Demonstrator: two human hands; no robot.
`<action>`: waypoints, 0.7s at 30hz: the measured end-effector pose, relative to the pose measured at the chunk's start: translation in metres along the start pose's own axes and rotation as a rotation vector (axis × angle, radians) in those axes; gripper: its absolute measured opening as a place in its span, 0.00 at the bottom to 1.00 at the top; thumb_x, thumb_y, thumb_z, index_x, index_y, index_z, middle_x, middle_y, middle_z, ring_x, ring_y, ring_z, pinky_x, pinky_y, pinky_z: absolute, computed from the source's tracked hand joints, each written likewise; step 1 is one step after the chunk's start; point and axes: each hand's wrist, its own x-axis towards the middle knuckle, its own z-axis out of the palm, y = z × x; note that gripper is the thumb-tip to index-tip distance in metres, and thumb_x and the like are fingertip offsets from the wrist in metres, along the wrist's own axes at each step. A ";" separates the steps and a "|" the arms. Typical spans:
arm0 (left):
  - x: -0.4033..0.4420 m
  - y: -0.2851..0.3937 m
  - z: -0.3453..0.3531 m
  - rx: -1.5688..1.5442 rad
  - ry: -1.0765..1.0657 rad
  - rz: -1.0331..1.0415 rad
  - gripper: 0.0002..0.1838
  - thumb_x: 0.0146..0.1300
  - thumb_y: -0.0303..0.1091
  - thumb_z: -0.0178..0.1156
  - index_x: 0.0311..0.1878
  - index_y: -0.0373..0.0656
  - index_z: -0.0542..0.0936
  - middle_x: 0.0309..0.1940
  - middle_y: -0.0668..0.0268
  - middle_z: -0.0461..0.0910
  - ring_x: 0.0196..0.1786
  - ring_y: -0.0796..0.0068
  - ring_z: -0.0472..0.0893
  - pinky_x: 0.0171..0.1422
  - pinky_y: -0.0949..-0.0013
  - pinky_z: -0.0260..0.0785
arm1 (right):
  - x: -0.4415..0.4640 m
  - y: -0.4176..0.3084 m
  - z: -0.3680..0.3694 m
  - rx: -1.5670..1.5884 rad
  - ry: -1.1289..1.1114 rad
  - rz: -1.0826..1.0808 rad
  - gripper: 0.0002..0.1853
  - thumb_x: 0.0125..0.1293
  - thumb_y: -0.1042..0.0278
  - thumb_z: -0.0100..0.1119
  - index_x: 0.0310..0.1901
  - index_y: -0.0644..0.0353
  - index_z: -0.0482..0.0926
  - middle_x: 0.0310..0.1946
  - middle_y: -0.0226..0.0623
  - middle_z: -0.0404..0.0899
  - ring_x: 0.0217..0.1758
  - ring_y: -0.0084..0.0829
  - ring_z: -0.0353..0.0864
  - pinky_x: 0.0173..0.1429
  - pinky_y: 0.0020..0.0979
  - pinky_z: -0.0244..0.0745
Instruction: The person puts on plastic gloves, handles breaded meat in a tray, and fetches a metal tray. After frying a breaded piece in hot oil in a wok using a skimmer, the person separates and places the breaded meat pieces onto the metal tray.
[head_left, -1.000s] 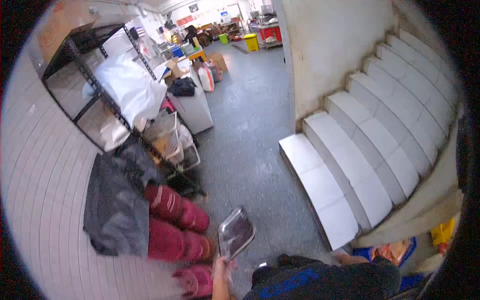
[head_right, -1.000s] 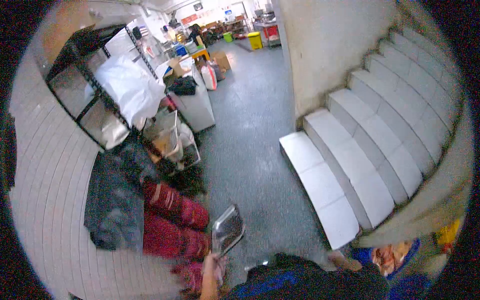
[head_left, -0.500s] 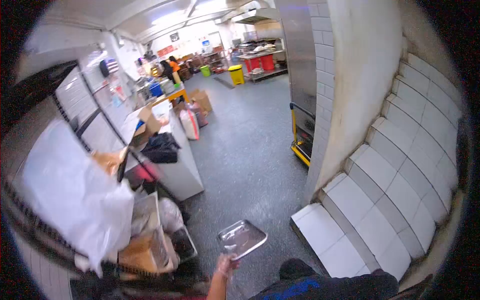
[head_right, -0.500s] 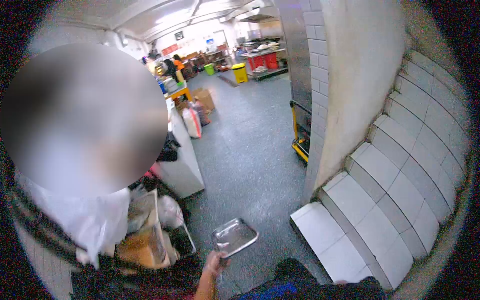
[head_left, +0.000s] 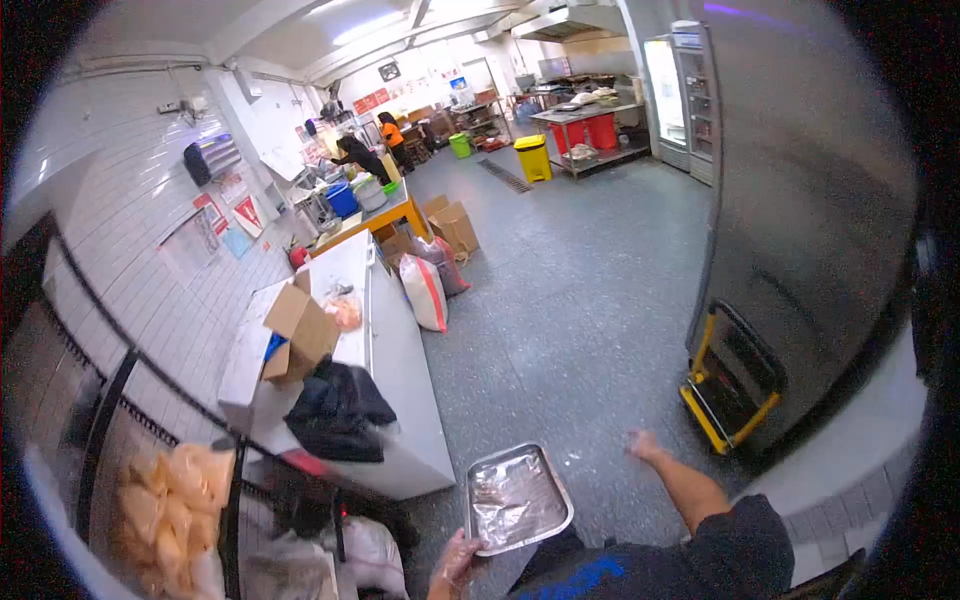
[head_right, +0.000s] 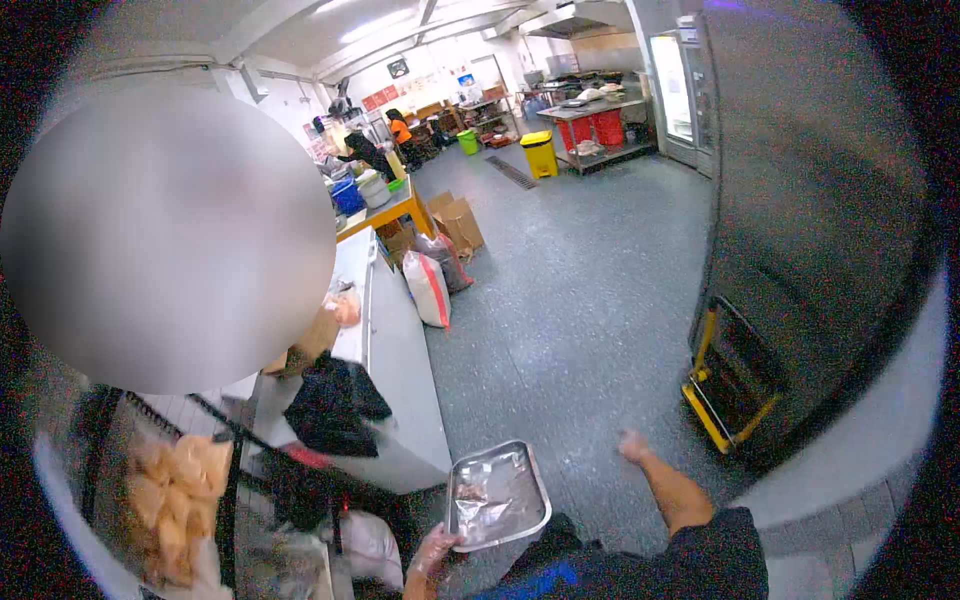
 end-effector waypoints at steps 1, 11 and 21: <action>0.049 0.019 0.003 0.180 -0.025 -0.006 0.18 0.51 0.26 0.60 0.46 0.38 0.68 0.30 0.61 0.77 0.28 0.69 0.78 0.28 0.66 0.72 | 0.024 -0.019 0.002 0.277 0.007 0.076 0.37 0.52 0.58 0.64 0.64 0.55 0.63 0.57 0.50 0.71 0.56 0.48 0.72 0.56 0.50 0.70; 0.523 0.245 0.153 0.473 -0.173 -0.058 0.10 0.55 0.36 0.58 0.27 0.38 0.77 0.18 0.65 0.74 0.19 0.74 0.72 0.22 0.69 0.66 | 0.157 0.134 -0.075 -0.498 -0.337 0.161 0.09 0.53 0.63 0.53 0.31 0.55 0.80 0.32 0.43 0.77 0.36 0.44 0.76 0.45 0.53 0.70; 0.849 0.354 0.159 0.240 0.000 -0.231 0.08 0.58 0.38 0.56 0.31 0.45 0.80 0.20 0.64 0.77 0.23 0.73 0.74 0.27 0.66 0.66 | 0.771 -0.078 -0.196 -0.016 -0.165 -0.120 0.15 0.62 0.61 0.53 0.44 0.61 0.79 0.40 0.44 0.80 0.43 0.42 0.78 0.47 0.42 0.73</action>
